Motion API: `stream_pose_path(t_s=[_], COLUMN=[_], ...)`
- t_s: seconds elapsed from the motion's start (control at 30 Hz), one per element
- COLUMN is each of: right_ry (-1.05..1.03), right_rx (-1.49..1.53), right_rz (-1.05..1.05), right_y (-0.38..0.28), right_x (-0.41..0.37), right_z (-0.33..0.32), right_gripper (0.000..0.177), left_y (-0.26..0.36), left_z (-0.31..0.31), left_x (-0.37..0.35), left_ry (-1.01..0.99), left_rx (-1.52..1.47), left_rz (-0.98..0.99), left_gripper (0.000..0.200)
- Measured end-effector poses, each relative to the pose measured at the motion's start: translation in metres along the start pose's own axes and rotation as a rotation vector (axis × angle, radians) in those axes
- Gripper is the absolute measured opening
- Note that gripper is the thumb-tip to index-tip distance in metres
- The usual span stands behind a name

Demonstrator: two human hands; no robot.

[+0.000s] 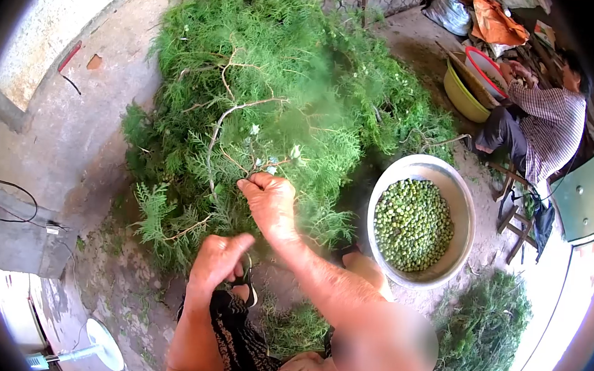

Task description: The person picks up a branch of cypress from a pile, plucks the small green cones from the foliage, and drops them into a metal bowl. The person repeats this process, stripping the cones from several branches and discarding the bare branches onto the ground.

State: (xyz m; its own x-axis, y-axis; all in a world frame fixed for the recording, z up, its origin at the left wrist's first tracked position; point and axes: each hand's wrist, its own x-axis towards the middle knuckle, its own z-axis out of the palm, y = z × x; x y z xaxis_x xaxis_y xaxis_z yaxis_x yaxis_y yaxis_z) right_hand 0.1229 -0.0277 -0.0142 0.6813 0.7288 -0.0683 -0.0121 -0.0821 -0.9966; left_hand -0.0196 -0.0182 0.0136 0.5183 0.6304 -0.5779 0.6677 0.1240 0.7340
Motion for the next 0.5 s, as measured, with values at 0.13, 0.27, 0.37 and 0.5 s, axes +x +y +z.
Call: stream_pose_path(t_s=[0.13, 0.27, 0.37, 0.5], right_ry=[-0.069, -0.107, -0.108, -0.187], right_rx=[-0.047, -0.042, -0.085, -0.074], right_rz=[0.033, 0.024, -0.103, -0.03], right_y=[0.005, 0.005, 0.017, 0.01], right_x=[-0.001, -0.01, -0.013, -0.023], right_z=[0.003, 0.008, 0.016, 0.018], right_gripper=[0.015, 0.017, 0.02, 0.018], left_y=[-0.001, 0.004, 0.01, 0.007], left_z=[0.001, 0.013, -0.005, -0.017], left_x=[-0.003, 0.013, 0.03, 0.035], left_ry=[-0.199, 0.327, 0.799, 0.977], left_rx=[0.086, -0.422, 0.16, 0.499], left_rz=[0.524, 0.771, 1.043, 0.821], left_gripper=[0.027, 0.013, 0.023, 0.025])
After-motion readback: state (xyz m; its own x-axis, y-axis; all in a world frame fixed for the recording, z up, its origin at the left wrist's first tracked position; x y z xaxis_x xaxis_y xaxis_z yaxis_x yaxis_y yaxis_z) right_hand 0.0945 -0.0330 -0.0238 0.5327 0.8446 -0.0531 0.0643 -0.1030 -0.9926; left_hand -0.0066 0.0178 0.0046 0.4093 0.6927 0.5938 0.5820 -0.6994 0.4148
